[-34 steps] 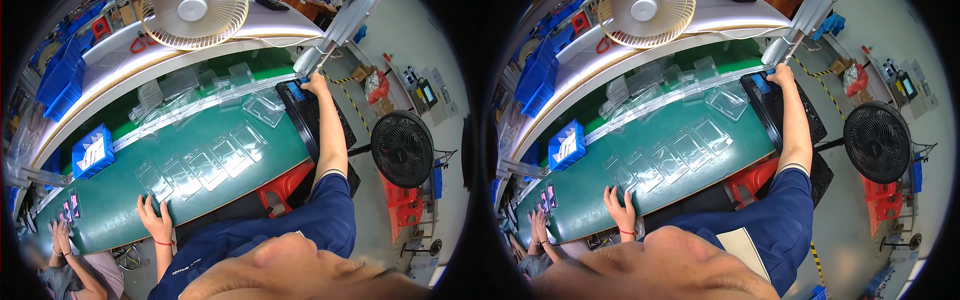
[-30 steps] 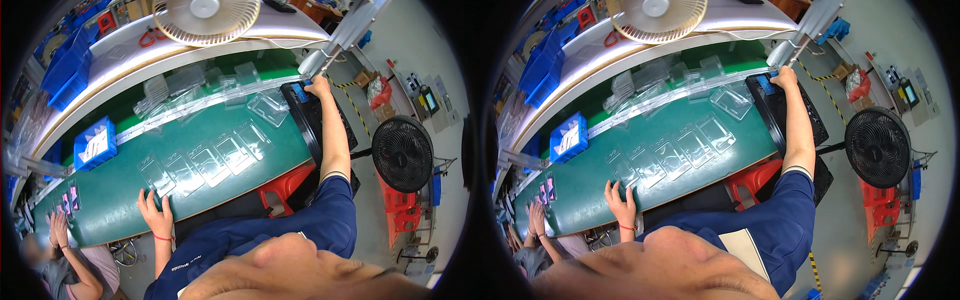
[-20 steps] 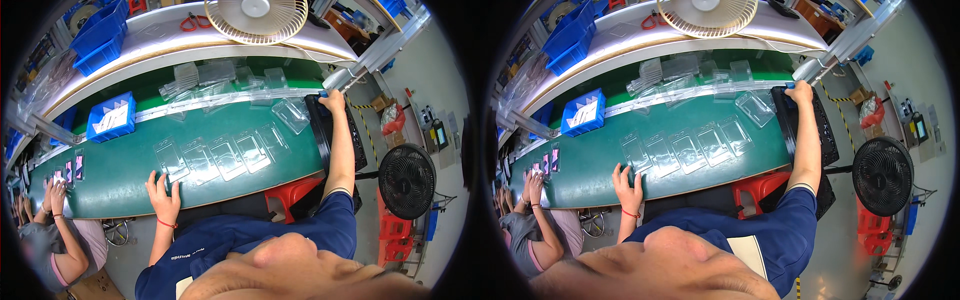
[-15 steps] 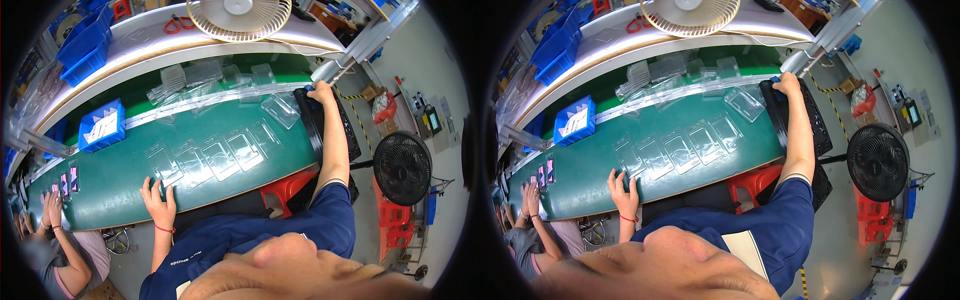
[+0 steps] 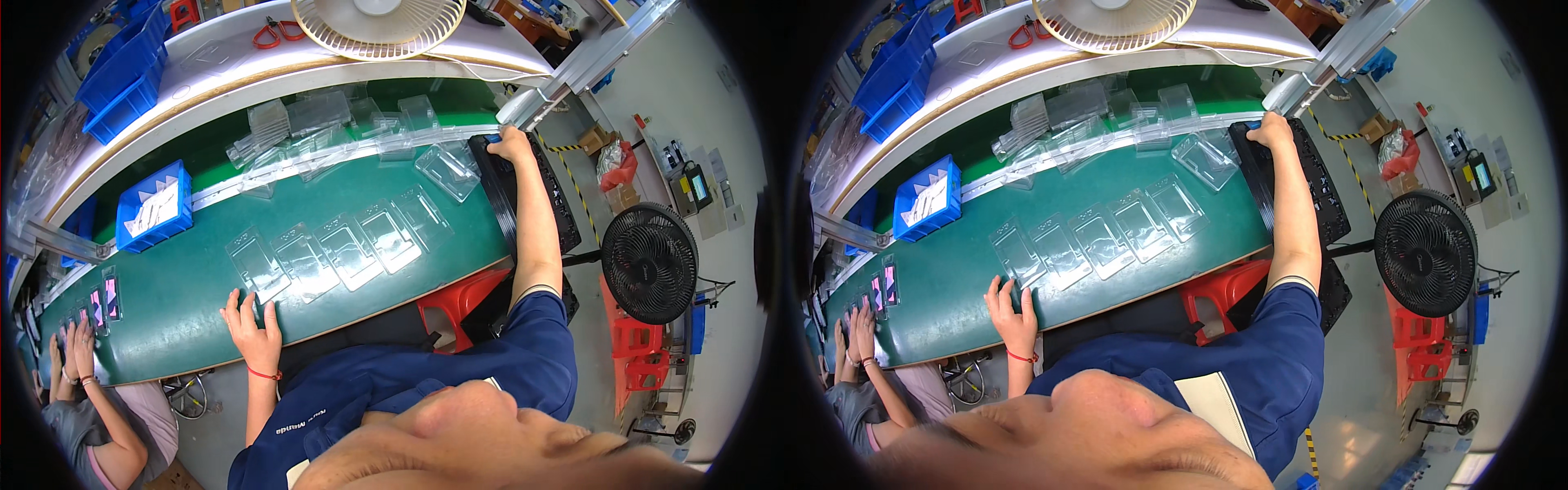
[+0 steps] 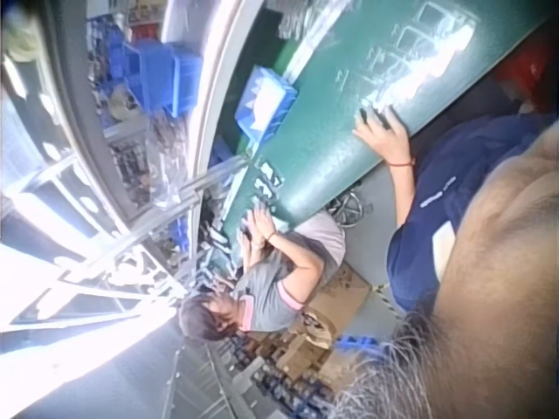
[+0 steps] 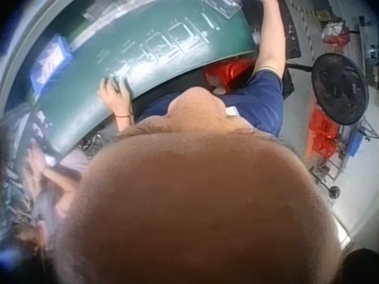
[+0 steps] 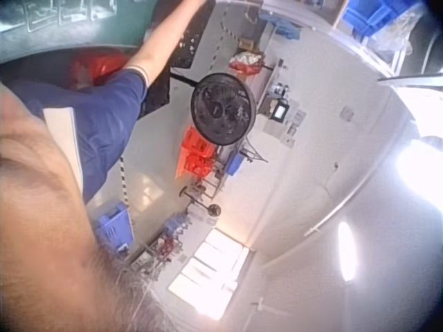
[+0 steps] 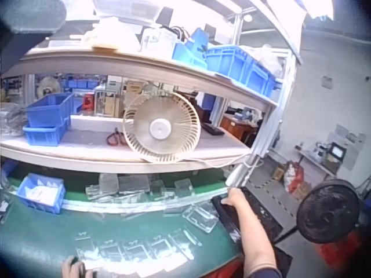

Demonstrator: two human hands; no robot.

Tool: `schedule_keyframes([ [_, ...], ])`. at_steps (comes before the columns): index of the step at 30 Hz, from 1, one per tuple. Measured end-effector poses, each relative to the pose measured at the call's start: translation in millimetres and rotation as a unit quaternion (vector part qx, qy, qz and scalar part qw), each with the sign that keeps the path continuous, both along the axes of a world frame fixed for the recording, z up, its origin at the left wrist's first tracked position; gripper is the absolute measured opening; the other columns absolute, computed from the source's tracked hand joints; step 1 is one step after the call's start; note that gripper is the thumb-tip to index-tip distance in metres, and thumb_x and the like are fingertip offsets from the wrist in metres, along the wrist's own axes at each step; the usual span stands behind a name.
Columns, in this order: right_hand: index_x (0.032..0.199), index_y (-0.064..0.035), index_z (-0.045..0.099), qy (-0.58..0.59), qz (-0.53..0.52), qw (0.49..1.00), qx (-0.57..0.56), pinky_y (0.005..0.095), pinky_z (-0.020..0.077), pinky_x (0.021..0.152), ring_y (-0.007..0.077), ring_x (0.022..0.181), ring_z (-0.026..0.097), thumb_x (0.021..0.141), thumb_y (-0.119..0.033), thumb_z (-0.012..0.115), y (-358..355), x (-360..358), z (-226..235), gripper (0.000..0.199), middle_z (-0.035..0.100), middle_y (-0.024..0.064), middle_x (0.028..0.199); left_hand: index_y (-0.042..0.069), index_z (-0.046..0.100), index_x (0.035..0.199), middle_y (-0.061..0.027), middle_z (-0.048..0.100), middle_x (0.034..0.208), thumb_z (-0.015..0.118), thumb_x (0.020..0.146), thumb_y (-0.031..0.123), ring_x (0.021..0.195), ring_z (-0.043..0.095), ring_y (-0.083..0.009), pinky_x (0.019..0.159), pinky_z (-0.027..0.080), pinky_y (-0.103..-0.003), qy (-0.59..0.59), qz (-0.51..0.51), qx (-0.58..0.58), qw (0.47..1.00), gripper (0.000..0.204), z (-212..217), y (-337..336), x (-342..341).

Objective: Checking and placing small blue electronic components into clear plastic trays.

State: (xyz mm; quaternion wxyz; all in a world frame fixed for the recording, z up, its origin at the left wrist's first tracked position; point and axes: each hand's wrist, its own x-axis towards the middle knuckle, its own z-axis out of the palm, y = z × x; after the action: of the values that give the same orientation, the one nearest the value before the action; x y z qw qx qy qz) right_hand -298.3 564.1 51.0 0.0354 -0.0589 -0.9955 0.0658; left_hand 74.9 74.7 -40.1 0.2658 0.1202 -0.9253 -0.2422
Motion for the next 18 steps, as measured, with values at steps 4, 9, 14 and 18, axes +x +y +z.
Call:
schedule_keyframes([
  [4, 0.110, 0.0076, 0.059, -0.011, -0.047, 0.999, 0.008, 0.0384, 0.0517, 0.087, 0.0349, 0.101, 0.065, 0.058, -0.031, 0.079, -4, -6, -7, 0.067, 0.066, 0.0256, 0.104, 0.001, 0.061, 0.110, -0.0227, 0.051, 0.128, 0.068, 0.083, 0.018, 0.119, 0.048, -0.0402, 0.106, 0.029, -0.056, 0.004, 0.011, -0.006, 1.000, 0.033, -1, 2, 1],
  [9, 0.111, 0.0023, 0.060, 0.011, -0.045, 0.999, -0.018, 0.0407, 0.0495, 0.090, 0.0352, 0.106, 0.062, 0.066, -0.034, 0.073, -11, 7, 2, 0.060, 0.064, 0.0260, 0.111, 0.000, 0.063, 0.106, -0.0203, 0.053, 0.124, 0.069, 0.080, 0.010, 0.120, 0.048, -0.0400, 0.106, 0.032, -0.052, 0.099, 0.009, 0.011, 0.995, 0.029, 10, 4, 5],
  [14, 0.098, 0.0034, 0.059, 0.162, 0.019, 0.974, -0.156, 0.0387, 0.0517, 0.074, 0.0296, 0.078, 0.066, 0.070, -0.025, 0.070, -40, 48, 31, 0.041, 0.067, 0.0183, 0.087, 0.001, 0.065, 0.099, -0.0183, 0.058, 0.118, 0.070, 0.077, 0.003, 0.118, 0.051, -0.0345, 0.099, 0.041, -0.044, 0.117, -0.131, 0.173, 0.969, 0.022, 43, 27, -4],
  [18, 0.095, -0.0019, 0.055, 0.009, 0.222, 0.885, -0.410, 0.0273, 0.0491, 0.062, 0.0129, 0.070, 0.058, 0.069, -0.018, 0.072, -178, 148, 34, 0.035, 0.061, 0.0041, 0.081, 0.002, 0.047, 0.132, -0.0130, 0.052, 0.131, 0.070, 0.081, 0.003, 0.122, 0.048, -0.0237, 0.099, 0.042, -0.035, -0.064, -0.292, 0.626, 0.720, 0.056, 37, 70, -34],
])
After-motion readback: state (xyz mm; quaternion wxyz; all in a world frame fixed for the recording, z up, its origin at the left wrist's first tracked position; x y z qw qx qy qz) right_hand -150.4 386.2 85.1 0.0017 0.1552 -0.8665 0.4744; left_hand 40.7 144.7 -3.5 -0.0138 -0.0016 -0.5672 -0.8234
